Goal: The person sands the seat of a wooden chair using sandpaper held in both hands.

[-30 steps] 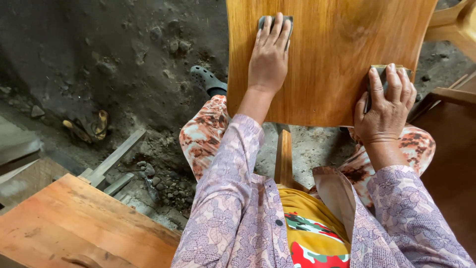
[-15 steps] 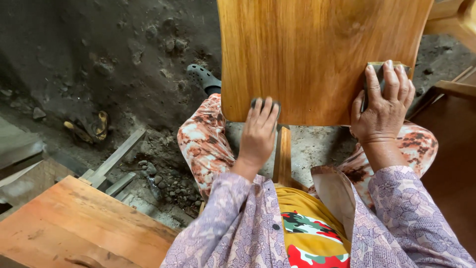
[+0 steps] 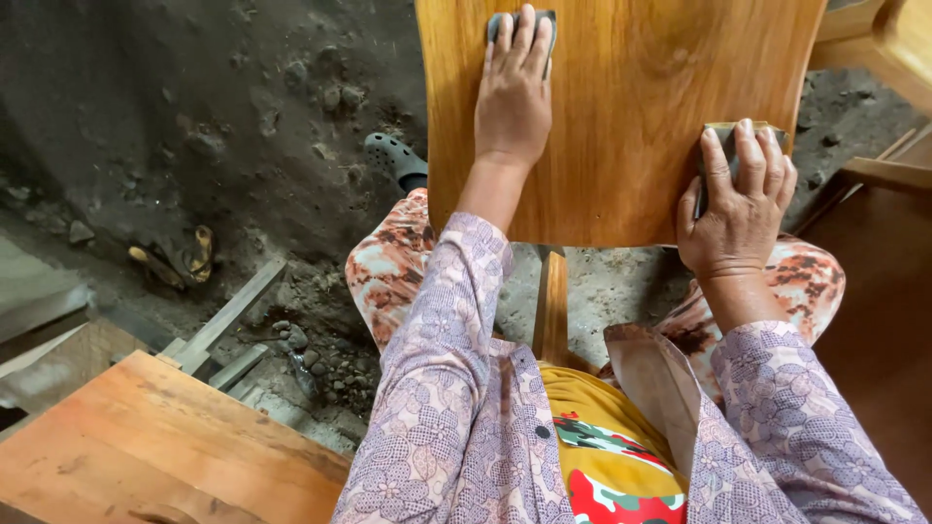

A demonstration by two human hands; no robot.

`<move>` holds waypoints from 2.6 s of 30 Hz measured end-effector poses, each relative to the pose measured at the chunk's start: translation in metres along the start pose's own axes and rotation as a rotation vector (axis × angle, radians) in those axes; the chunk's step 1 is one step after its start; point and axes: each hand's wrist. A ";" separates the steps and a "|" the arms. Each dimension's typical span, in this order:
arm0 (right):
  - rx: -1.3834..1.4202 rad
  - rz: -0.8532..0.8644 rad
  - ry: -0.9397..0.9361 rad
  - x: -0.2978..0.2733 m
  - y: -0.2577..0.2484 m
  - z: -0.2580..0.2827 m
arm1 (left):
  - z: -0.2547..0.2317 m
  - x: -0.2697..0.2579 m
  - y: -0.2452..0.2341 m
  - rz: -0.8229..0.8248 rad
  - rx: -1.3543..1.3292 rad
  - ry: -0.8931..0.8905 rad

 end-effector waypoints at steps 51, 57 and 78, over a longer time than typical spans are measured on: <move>-0.037 0.011 0.039 -0.003 0.005 -0.003 | 0.002 0.107 -0.028 -0.140 -0.081 0.051; -0.032 -0.006 0.025 -0.001 0.005 -0.002 | -0.022 0.010 -0.039 -0.162 -0.053 0.079; -0.020 -0.051 0.135 -0.046 0.038 0.005 | -0.002 -0.086 -0.008 -0.329 0.004 0.055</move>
Point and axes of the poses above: each hand's wrist, its own x-axis towards the middle knuckle, its own y-axis out of the palm, z = x × y, and after that the axes turned 3 degrees about y, right-handed
